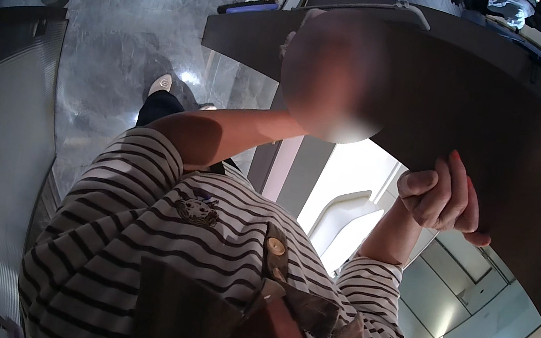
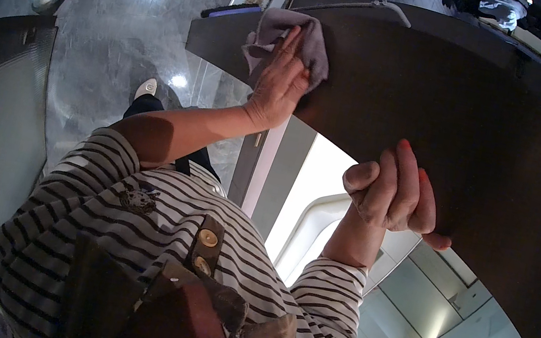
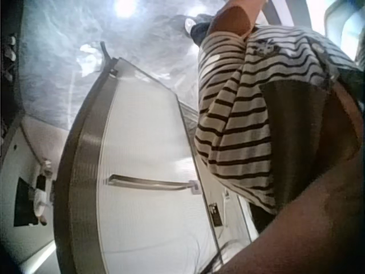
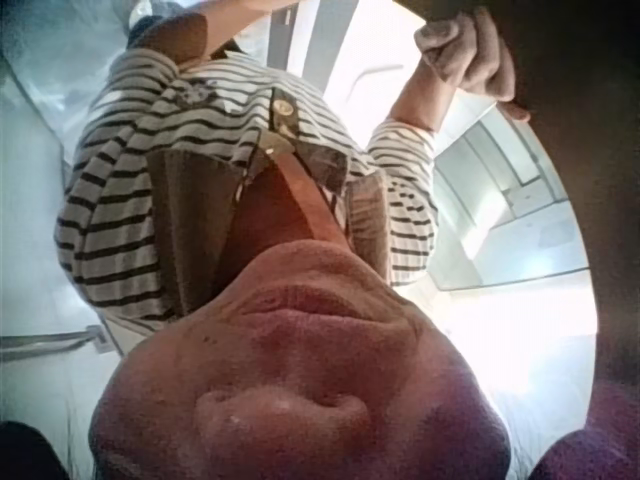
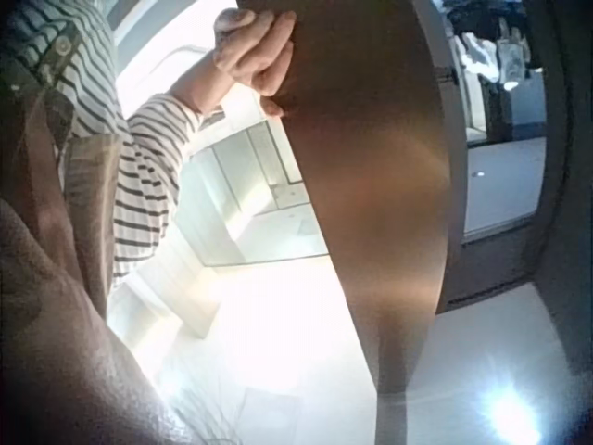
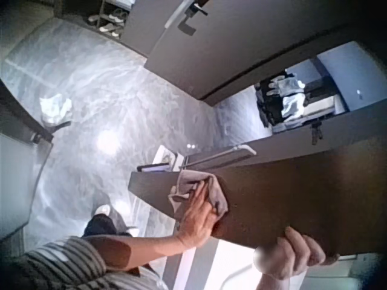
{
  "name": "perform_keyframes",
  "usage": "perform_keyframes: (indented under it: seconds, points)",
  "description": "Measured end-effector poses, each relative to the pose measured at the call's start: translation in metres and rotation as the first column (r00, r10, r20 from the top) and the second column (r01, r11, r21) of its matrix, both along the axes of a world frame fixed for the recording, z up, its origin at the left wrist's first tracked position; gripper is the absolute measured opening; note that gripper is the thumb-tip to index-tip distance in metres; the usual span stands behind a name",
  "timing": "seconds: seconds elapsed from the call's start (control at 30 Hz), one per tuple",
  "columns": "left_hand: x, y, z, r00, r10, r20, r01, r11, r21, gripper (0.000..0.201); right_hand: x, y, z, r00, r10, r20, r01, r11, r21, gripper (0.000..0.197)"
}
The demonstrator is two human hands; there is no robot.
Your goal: The person wipes the edge of a glass partition and a dark countertop using a cloth. They move along the surfaces, cleaning different sections methodically.
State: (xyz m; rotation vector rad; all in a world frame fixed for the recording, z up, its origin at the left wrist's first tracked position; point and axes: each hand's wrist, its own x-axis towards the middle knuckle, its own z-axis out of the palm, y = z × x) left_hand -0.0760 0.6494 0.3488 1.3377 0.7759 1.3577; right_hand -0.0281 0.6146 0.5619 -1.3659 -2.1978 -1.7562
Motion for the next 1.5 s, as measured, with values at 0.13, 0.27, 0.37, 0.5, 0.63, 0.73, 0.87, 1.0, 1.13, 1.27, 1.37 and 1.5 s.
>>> perform_keyframes:
  seconds: [0.13, 0.27, 0.37, 0.5, 0.63, 0.73, 0.87, 1.0, 1.13, 1.27, 1.37, 1.5]
  points:
    - [0.007, 0.005, -0.028, 0.994, 0.039, -0.103, -0.047, 0.996, -0.081, 0.028, 0.007, -0.003, 0.001, 0.999, 0.033, -0.014, -0.033, 0.999, -0.01, 0.036]
    - [0.014, 0.006, -0.063, 0.996, 0.051, -0.071, -0.066, 0.971, -0.229, 0.033, 0.009, -0.003, 0.0, 0.999, 0.038, -0.026, -0.039, 0.999, -0.014, 0.036]
    - [0.012, 0.007, -0.08, 0.994, -0.016, -0.107, -0.008, 0.976, -0.219, 0.048, 0.006, -0.004, 0.0, 1.0, 0.019, -0.009, -0.019, 1.0, -0.01, 0.037]
    - [0.008, -0.002, -0.046, 0.997, 0.037, -0.065, -0.048, 0.981, -0.188, 0.023, 0.01, -0.003, 0.0, 0.999, 0.04, 0.003, -0.04, 0.999, -0.003, 0.038]
    - [0.0, -0.011, -0.002, 1.0, 0.0, -0.025, 0.001, 0.999, 0.037, 0.022, 0.012, -0.003, 0.001, 0.999, 0.054, 0.003, -0.054, 0.998, -0.011, 0.04]
    - [-0.013, -0.013, 0.035, 0.997, -0.08, 0.012, 0.077, 0.98, 0.185, 0.023, 0.009, -0.006, -0.001, 1.0, 0.01, 0.007, -0.01, 1.0, -0.022, 0.039]
    - [-0.017, -0.009, 0.043, 0.99, -0.138, 0.023, 0.13, 0.966, 0.224, 0.03, 0.005, -0.007, 0.0, 1.0, -0.011, 0.012, 0.011, 0.999, -0.042, 0.037]
    - [-0.005, 0.008, 0.031, 0.998, -0.062, 0.033, 0.059, 0.995, 0.083, 0.03, 0.002, -0.006, -0.002, 0.999, -0.048, 0.009, 0.049, 0.997, -0.053, 0.036]
    - [0.009, 0.025, 0.002, 0.999, 0.036, 0.011, -0.036, 0.999, 0.008, 0.032, 0.002, -0.008, -0.007, 0.997, -0.078, -0.028, 0.077, 0.995, -0.059, 0.034]
    - [0.018, 0.034, -0.026, 0.994, 0.103, -0.017, -0.104, 0.993, -0.047, 0.03, 0.001, -0.008, -0.007, 0.998, -0.056, -0.038, 0.054, 0.998, -0.043, 0.035]
    - [0.022, 0.039, -0.054, 0.99, 0.123, -0.074, -0.127, 0.991, -0.049, 0.031, 0.005, -0.007, -0.007, 0.999, -0.027, -0.037, 0.026, 0.999, -0.029, 0.035]
    - [0.025, 0.038, -0.095, 0.992, 0.013, -0.128, -0.047, 0.964, -0.263, 0.043, -0.001, -0.004, -0.01, 0.999, -0.023, -0.04, 0.022, 1.0, -0.02, 0.036]
